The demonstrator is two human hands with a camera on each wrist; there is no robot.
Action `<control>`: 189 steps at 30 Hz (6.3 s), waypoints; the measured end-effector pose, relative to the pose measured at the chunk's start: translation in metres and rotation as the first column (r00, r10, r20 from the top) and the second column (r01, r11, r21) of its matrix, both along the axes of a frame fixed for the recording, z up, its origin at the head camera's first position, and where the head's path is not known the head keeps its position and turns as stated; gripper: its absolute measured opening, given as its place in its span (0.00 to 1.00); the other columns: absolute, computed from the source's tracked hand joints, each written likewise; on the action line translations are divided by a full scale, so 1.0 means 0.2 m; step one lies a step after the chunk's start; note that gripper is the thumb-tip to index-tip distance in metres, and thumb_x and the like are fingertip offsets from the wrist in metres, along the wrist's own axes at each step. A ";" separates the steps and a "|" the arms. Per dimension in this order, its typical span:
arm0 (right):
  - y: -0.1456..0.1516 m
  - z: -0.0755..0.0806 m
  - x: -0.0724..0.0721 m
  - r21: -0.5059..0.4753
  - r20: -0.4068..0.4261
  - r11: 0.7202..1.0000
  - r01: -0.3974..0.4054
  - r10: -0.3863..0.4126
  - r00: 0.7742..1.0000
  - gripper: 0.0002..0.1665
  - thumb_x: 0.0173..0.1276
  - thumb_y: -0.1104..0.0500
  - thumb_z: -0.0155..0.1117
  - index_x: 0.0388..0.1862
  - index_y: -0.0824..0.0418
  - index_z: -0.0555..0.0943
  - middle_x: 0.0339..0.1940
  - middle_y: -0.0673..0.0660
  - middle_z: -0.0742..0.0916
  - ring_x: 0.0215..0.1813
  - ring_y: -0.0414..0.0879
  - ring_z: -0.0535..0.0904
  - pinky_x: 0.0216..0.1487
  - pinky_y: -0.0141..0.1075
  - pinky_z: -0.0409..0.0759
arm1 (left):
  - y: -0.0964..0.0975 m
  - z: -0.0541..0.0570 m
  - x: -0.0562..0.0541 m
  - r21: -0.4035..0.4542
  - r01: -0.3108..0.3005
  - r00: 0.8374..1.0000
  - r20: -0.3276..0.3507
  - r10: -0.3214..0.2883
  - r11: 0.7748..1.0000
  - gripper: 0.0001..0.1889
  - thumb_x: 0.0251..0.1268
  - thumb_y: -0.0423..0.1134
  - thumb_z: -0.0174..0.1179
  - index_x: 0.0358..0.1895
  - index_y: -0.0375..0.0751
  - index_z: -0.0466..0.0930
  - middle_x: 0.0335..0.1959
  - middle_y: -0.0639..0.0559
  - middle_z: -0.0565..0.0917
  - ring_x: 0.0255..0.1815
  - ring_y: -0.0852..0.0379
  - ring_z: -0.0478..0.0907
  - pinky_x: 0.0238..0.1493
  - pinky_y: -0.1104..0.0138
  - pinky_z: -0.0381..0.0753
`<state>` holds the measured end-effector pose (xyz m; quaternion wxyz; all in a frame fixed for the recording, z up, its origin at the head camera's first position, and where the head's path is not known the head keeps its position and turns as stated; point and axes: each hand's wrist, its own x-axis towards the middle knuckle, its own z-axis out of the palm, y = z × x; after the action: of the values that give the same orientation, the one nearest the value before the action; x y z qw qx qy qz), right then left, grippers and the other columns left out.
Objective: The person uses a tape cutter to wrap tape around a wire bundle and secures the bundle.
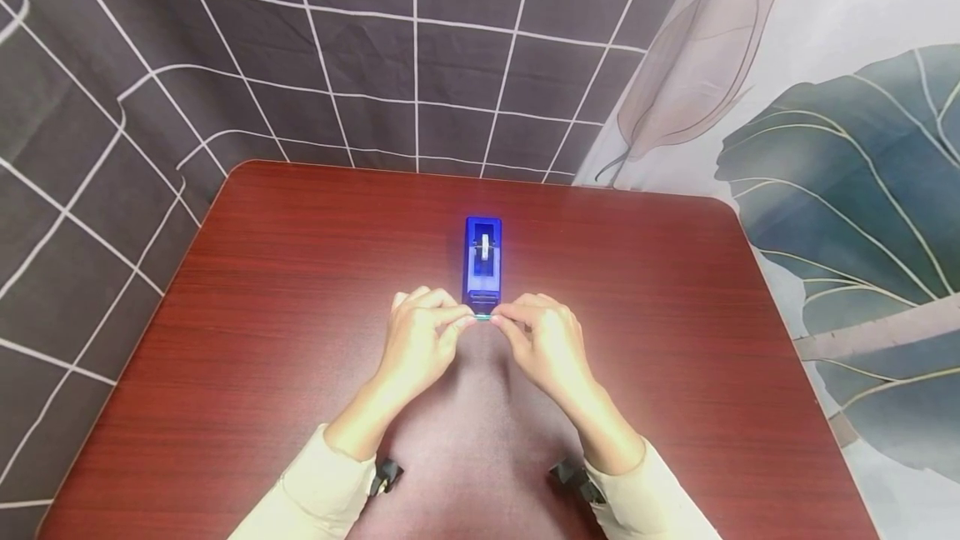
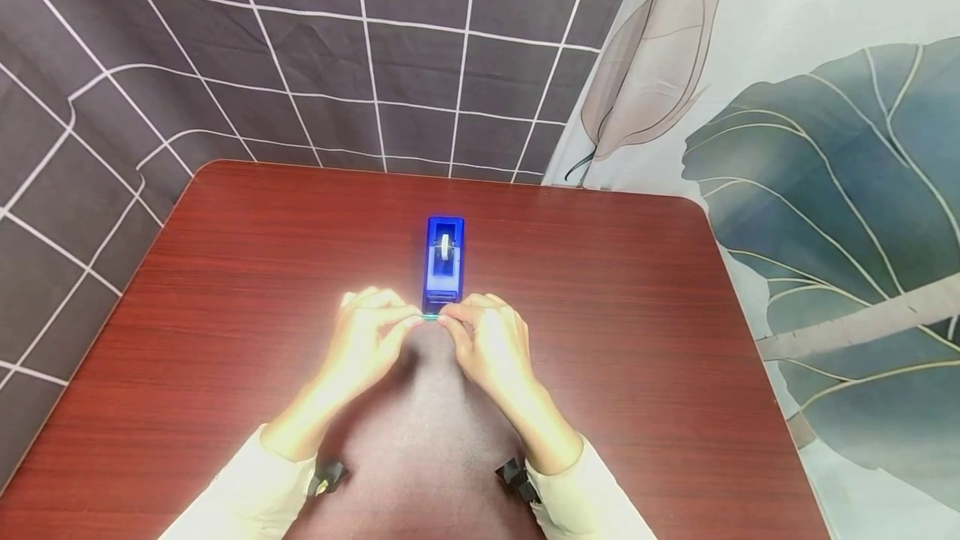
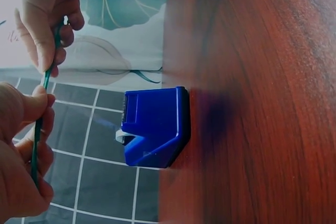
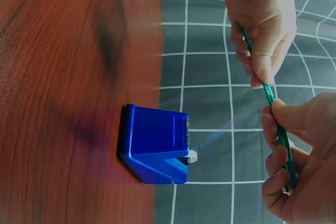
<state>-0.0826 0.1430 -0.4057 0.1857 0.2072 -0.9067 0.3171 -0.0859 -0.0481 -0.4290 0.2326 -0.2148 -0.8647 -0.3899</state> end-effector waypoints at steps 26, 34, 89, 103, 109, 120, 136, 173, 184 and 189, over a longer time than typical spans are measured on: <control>-0.01 -0.02 0.00 -0.046 0.002 0.999 0.011 -0.011 1.000 0.05 0.57 0.64 0.78 0.32 0.57 0.91 0.28 0.48 0.88 0.29 0.42 0.78 0.29 0.38 0.75 | 0.00 -0.01 -0.01 0.054 -0.007 1.000 -0.029 0.008 0.999 0.04 0.50 0.35 0.76 0.30 0.44 0.92 0.24 0.57 0.84 0.29 0.54 0.75 0.37 0.56 0.66; 0.01 -0.03 -0.01 -0.046 -0.013 0.999 -0.008 0.008 1.000 0.05 0.57 0.64 0.78 0.32 0.57 0.91 0.28 0.48 0.88 0.30 0.43 0.79 0.30 0.39 0.76 | -0.01 0.00 -0.01 0.003 0.019 0.995 0.097 -0.019 1.000 0.03 0.58 0.38 0.73 0.33 0.44 0.91 0.29 0.57 0.86 0.33 0.55 0.79 0.39 0.57 0.68; 0.03 -0.01 -0.03 0.007 0.085 1.000 -0.010 0.009 0.996 0.03 0.64 0.62 0.72 0.33 0.55 0.90 0.25 0.46 0.86 0.24 0.38 0.73 0.27 0.37 0.72 | -0.01 -0.01 -0.02 -0.001 0.018 0.996 0.085 -0.018 1.000 0.02 0.60 0.37 0.71 0.33 0.45 0.92 0.26 0.56 0.86 0.28 0.55 0.76 0.37 0.57 0.66; 0.01 -0.01 -0.02 -0.018 0.092 0.999 0.041 -0.039 0.995 0.02 0.61 0.62 0.76 0.33 0.56 0.91 0.26 0.46 0.86 0.23 0.37 0.71 0.25 0.35 0.70 | 0.00 -0.01 -0.01 0.050 0.004 0.993 0.116 -0.010 0.999 0.03 0.58 0.38 0.73 0.33 0.44 0.92 0.28 0.55 0.88 0.29 0.55 0.77 0.37 0.57 0.67; 0.01 -0.01 -0.01 -0.018 0.111 0.998 0.061 -0.058 0.992 0.03 0.61 0.62 0.76 0.34 0.56 0.91 0.28 0.47 0.87 0.25 0.39 0.73 0.27 0.37 0.71 | 0.00 -0.01 -0.01 0.061 -0.001 0.992 0.128 -0.006 0.998 0.03 0.58 0.38 0.73 0.33 0.44 0.93 0.28 0.56 0.88 0.28 0.56 0.76 0.37 0.57 0.67; 0.00 -0.01 -0.01 -0.029 0.121 0.997 0.078 -0.074 0.990 0.03 0.61 0.62 0.76 0.34 0.55 0.90 0.28 0.45 0.86 0.24 0.38 0.72 0.26 0.35 0.70 | 0.00 -0.01 -0.02 0.067 -0.006 0.991 0.134 -0.003 0.998 0.03 0.57 0.38 0.74 0.33 0.45 0.93 0.29 0.56 0.88 0.30 0.55 0.77 0.37 0.57 0.67; 0.00 -0.01 -0.02 -0.018 0.153 0.997 0.070 -0.067 0.986 0.03 0.62 0.60 0.76 0.35 0.55 0.89 0.28 0.45 0.85 0.23 0.38 0.70 0.26 0.36 0.69 | 0.00 -0.02 -0.03 0.066 -0.011 0.992 0.127 0.003 0.998 0.04 0.57 0.38 0.74 0.33 0.43 0.92 0.30 0.55 0.88 0.32 0.54 0.78 0.38 0.56 0.67; 0.04 -0.01 -0.05 0.019 0.145 1.000 -0.023 0.020 0.989 0.03 0.66 0.63 0.72 0.36 0.59 0.91 0.24 0.48 0.85 0.23 0.39 0.72 0.27 0.38 0.72 | -0.02 0.00 -0.07 -0.093 0.053 0.955 0.295 -0.024 0.994 0.09 0.69 0.39 0.63 0.31 0.45 0.90 0.20 0.57 0.79 0.25 0.56 0.71 0.38 0.57 0.67; 0.03 -0.03 -0.05 -0.074 0.106 0.997 -0.031 0.039 0.994 0.04 0.60 0.65 0.76 0.35 0.61 0.92 0.23 0.50 0.86 0.20 0.38 0.71 0.22 0.33 0.70 | -0.02 0.00 -0.05 -0.037 0.045 0.959 0.282 -0.033 0.998 0.07 0.66 0.38 0.66 0.36 0.41 0.91 0.22 0.56 0.81 0.27 0.55 0.71 0.39 0.55 0.67; 0.03 -0.04 -0.06 -0.110 0.101 0.993 -0.034 0.045 0.994 0.05 0.58 0.67 0.77 0.34 0.62 0.92 0.24 0.52 0.88 0.20 0.38 0.73 0.22 0.32 0.72 | -0.01 -0.01 -0.05 -0.023 0.034 0.962 0.271 -0.026 0.999 0.06 0.64 0.38 0.68 0.36 0.41 0.91 0.22 0.56 0.82 0.27 0.55 0.72 0.38 0.57 0.67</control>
<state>-0.0942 0.1483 -0.4130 0.1433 0.1981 -0.8922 0.3796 -0.0966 -0.0508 -0.4310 0.1035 -0.1759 -0.8904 -0.4069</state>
